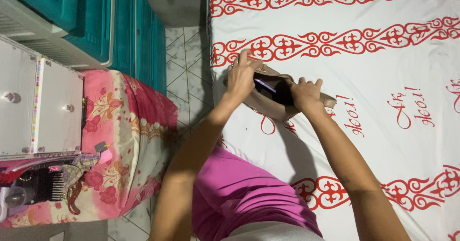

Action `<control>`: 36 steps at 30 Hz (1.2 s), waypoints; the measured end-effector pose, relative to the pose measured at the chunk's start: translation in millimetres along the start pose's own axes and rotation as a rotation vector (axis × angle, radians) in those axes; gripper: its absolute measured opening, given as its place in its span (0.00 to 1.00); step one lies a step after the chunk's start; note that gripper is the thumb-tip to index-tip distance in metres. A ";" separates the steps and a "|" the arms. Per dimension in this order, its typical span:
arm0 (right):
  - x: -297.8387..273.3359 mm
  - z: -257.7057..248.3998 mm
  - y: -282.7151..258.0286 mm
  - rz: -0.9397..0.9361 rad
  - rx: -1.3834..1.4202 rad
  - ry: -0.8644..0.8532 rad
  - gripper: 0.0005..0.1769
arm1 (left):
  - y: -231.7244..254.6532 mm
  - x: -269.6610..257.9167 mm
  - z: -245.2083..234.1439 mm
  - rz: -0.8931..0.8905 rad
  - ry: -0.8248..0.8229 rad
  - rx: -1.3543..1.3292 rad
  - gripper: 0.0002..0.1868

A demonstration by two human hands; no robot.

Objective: The person opens a beige handbag on the bed and places items into it, including a wallet, keys, and a small pouch. They then gather cosmetic bottles and containers from the vanity and place them into the bag, opening a drawer to retrieve more items.

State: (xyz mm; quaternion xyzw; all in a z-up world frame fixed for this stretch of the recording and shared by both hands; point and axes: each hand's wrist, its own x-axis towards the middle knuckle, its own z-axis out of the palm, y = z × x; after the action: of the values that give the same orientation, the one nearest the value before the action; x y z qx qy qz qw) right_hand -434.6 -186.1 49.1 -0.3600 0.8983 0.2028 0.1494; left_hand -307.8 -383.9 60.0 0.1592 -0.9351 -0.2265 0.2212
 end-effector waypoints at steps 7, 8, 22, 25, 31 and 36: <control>27.5 38.7 -70.4 -0.089 -0.228 0.340 0.14 | -61.5 8.1 62.0 -0.064 -0.178 0.555 0.11; 24.5 46.1 -85.8 -0.171 -0.217 0.289 0.15 | -62.9 7.2 72.8 -0.108 -0.108 0.533 0.11; -0.6 -45.6 -73.3 -0.179 0.387 0.076 0.61 | -16.9 -6.1 -6.7 -0.061 -0.146 0.190 0.31; -2.8 -50.3 -77.8 -0.131 0.479 0.112 0.46 | -14.0 -9.5 -32.5 -0.151 -0.148 -0.018 0.32; 1.5 -52.5 -109.7 -0.202 0.544 0.782 0.36 | -55.6 -24.9 -49.4 -0.205 0.003 -0.339 0.33; -8.8 -85.4 -183.7 -0.461 0.690 0.954 0.32 | -123.8 -70.1 -65.2 -0.191 0.084 -0.242 0.25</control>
State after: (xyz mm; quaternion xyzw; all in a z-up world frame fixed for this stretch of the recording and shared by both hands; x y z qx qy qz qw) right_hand -309.0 -342.2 80.1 -0.5261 0.7792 -0.3187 -0.1201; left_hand -192.0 -483.8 26.9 0.2288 -0.8715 -0.3508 0.2552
